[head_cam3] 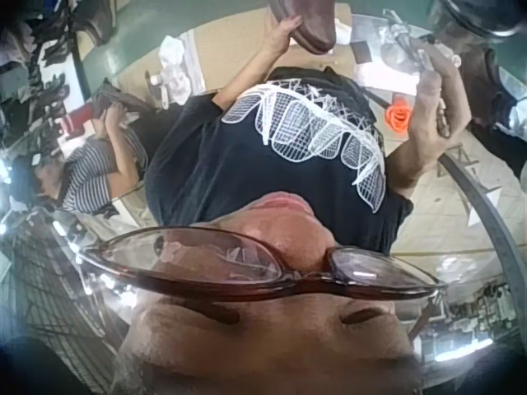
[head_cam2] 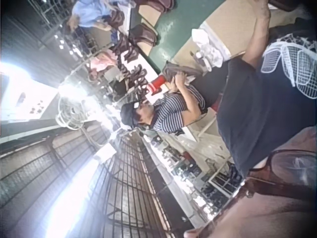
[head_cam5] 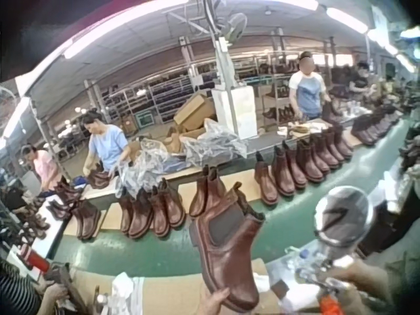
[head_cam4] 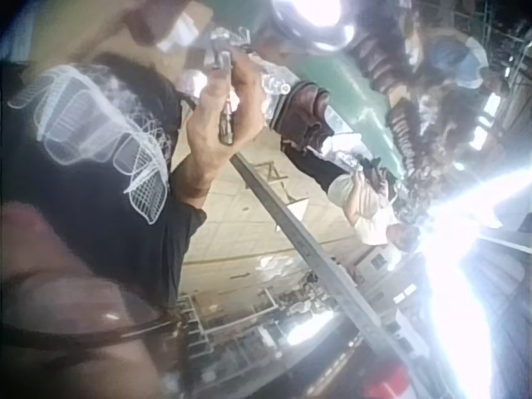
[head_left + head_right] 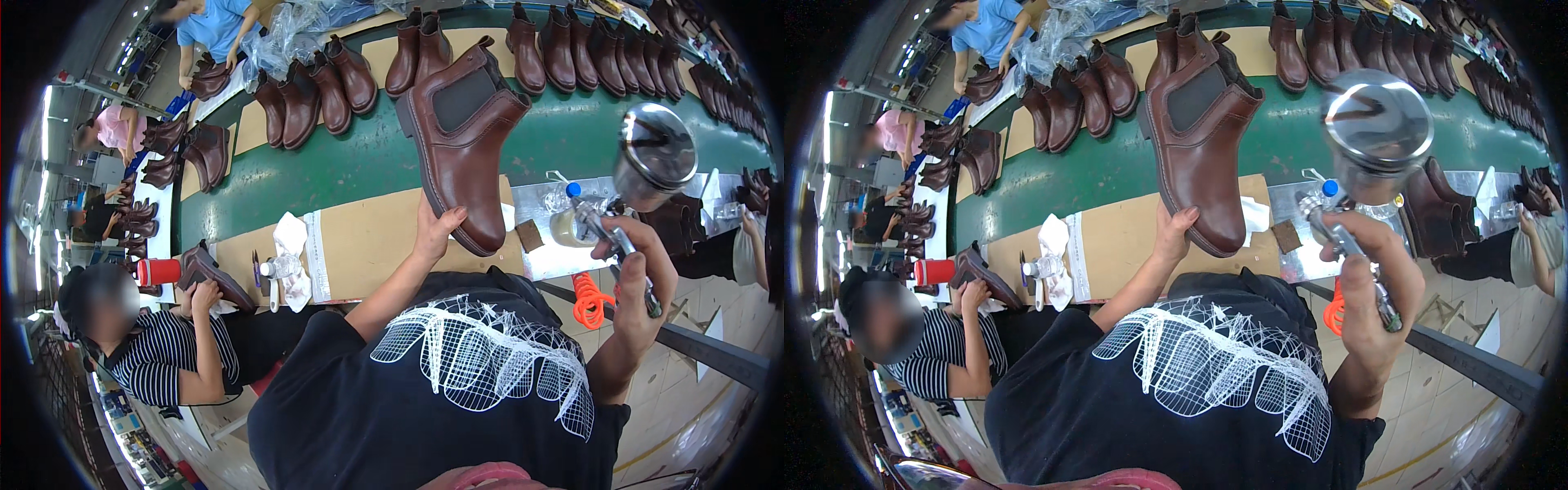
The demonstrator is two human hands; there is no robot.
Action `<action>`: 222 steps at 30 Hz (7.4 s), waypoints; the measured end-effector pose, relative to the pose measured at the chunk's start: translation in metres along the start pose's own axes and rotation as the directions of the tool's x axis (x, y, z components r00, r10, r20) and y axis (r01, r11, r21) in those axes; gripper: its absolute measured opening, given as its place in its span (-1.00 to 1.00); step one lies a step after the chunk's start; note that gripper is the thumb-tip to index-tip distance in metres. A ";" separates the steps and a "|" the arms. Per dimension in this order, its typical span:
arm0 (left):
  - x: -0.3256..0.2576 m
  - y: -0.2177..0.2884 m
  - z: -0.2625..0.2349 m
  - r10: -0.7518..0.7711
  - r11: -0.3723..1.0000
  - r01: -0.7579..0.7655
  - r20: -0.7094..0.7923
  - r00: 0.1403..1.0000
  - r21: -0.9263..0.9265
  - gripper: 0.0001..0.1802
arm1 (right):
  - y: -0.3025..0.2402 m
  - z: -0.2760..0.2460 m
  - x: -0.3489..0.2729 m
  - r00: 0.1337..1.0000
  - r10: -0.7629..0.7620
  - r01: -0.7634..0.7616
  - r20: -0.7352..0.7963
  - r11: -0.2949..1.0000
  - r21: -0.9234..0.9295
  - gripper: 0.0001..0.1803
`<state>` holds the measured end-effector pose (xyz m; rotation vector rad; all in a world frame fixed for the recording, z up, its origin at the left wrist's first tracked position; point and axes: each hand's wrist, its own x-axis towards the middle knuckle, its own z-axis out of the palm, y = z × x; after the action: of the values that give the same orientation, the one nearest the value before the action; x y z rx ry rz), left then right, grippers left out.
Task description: The recorder uses a spray gun to apply a finish or treatment to leather boots on an assembly line.
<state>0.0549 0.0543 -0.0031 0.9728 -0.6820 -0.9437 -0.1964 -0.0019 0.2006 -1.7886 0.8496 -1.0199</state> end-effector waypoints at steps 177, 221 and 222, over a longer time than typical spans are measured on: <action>0.007 0.046 -0.002 -0.322 0.725 0.540 0.482 0.815 -0.428 0.08 | -0.004 -0.007 -0.028 0.984 -0.090 0.066 -0.153 0.985 -0.157 -0.40; -0.027 0.006 -0.021 0.260 0.802 -0.179 -0.064 0.963 0.570 -0.02 | -0.056 0.037 0.002 0.982 -0.183 0.181 -0.038 0.982 -0.049 -0.55; -0.026 0.003 -0.023 0.304 0.780 -0.210 -0.062 0.951 0.590 -0.08 | -0.056 0.037 0.003 0.983 -0.182 0.180 -0.038 0.982 -0.049 -0.55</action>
<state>0.0631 0.0869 -0.0120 1.4301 -0.9713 -0.4019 -0.1544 0.0295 0.2427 -1.9158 0.7509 -1.1667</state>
